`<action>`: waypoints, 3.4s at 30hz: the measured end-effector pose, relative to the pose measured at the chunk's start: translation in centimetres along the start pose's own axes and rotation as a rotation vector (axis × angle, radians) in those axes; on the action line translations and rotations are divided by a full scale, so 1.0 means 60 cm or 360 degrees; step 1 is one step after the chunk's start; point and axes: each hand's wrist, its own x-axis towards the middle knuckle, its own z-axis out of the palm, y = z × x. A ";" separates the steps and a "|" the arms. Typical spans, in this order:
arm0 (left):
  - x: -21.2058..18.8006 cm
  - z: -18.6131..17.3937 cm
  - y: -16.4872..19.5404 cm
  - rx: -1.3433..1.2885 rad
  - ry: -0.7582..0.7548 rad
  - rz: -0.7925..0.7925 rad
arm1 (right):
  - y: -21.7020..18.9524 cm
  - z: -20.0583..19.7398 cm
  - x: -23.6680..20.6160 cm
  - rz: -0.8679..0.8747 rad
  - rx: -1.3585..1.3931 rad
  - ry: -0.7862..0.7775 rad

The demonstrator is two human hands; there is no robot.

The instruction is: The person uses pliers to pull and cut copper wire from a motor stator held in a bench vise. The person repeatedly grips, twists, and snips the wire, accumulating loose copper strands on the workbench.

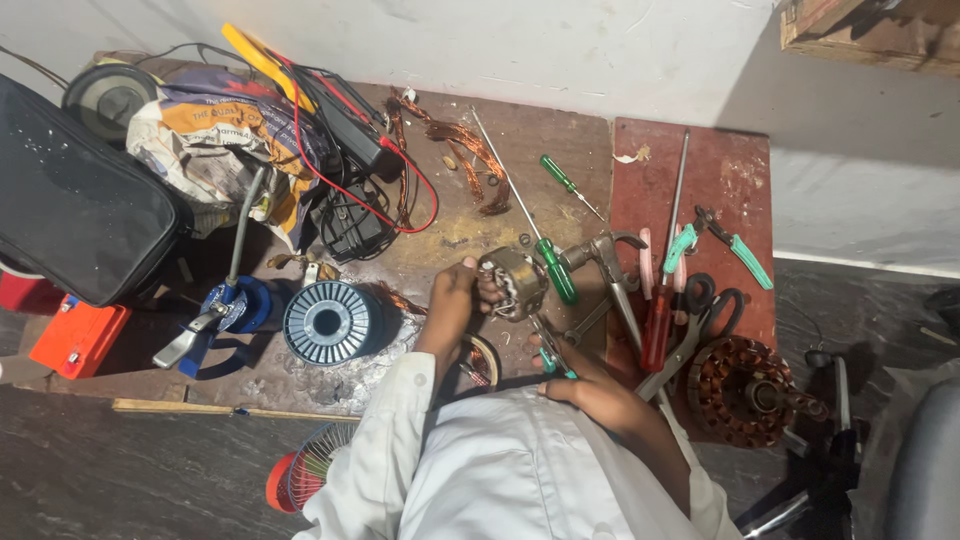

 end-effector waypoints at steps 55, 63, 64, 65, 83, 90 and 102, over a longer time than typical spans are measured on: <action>-0.086 -0.067 0.091 0.0658 0.0300 0.0413 | -0.151 0.056 0.050 0.0573 0.0423 -0.0388; -0.072 -0.065 0.120 0.0881 0.0418 0.0489 | -0.214 0.040 0.056 0.0651 0.0551 -0.0581; -0.072 -0.066 0.118 0.0861 0.0418 0.0473 | -0.215 0.037 0.062 0.0674 0.0515 -0.0609; -0.071 -0.067 0.117 0.0842 0.0420 0.0456 | -0.214 0.034 0.068 0.0673 0.0483 -0.0641; -0.057 -0.081 0.112 0.0536 0.0460 0.0316 | -0.182 0.062 0.108 0.0649 0.0445 -0.0327; -0.057 -0.082 0.111 0.0099 0.0235 0.0180 | -0.144 0.034 0.097 0.0605 0.0455 -0.0430; -0.048 -0.038 0.130 0.0104 0.0203 0.0234 | -0.169 0.034 0.064 0.0648 0.0488 -0.0424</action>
